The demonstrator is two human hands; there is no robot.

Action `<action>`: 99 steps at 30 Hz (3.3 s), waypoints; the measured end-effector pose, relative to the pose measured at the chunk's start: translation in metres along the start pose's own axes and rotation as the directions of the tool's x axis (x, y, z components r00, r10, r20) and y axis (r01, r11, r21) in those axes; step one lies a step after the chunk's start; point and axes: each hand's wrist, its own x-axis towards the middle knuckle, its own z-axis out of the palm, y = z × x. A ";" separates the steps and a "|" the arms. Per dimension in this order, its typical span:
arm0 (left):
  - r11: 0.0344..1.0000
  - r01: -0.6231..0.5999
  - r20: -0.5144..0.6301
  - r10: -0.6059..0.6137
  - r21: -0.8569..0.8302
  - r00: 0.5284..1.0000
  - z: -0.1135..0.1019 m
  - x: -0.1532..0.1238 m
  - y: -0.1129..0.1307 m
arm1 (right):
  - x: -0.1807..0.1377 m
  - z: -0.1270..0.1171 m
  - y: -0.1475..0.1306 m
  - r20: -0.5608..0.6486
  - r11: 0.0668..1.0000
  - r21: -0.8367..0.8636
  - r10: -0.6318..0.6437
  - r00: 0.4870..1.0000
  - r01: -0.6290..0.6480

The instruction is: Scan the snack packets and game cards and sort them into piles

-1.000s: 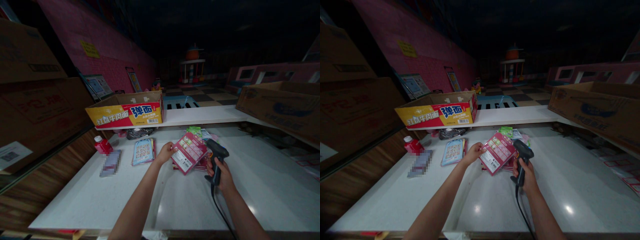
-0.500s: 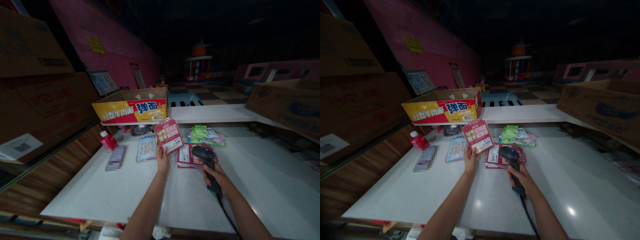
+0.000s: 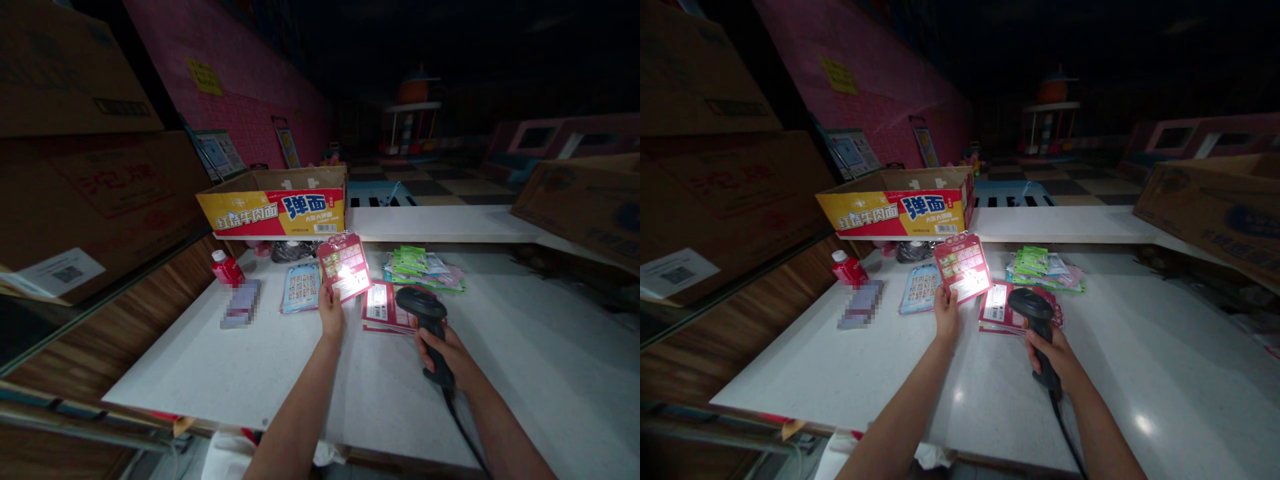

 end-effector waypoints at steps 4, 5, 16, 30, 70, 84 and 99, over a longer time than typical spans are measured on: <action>1.000 0.017 0.014 -0.017 -0.019 1.000 0.000 0.001 -0.002 | 0.000 -0.001 0.000 0.025 1.000 -0.002 -0.011 1.000 0.011; 0.999 0.022 0.019 -0.022 -0.023 1.000 -0.001 0.001 -0.004 | 0.000 -0.002 0.001 0.031 1.000 -0.009 -0.010 0.999 0.010; 1.000 0.007 0.036 -0.008 0.020 0.999 -0.001 0.000 0.003 | 0.003 0.000 0.001 -0.103 0.996 0.089 0.016 0.995 -0.007; 0.924 -0.036 -0.163 0.106 0.380 0.981 -0.058 0.019 0.042 | 0.001 -0.003 0.005 -0.173 0.990 0.144 0.026 0.985 -0.001; 0.370 -0.443 0.400 0.192 0.816 0.896 -0.092 0.018 0.052 | 0.003 -0.002 0.000 -0.227 0.977 0.206 -0.003 0.974 0.051; 0.590 -0.577 0.792 -0.191 0.565 0.580 0.051 0.033 0.016 | 0.006 -0.015 -0.003 -0.276 0.931 0.339 -0.037 0.960 0.133; 0.312 -0.671 0.731 -0.416 0.673 0.540 0.068 0.038 0.045 | 0.010 -0.013 -0.003 -0.294 0.921 0.360 -0.039 0.955 0.149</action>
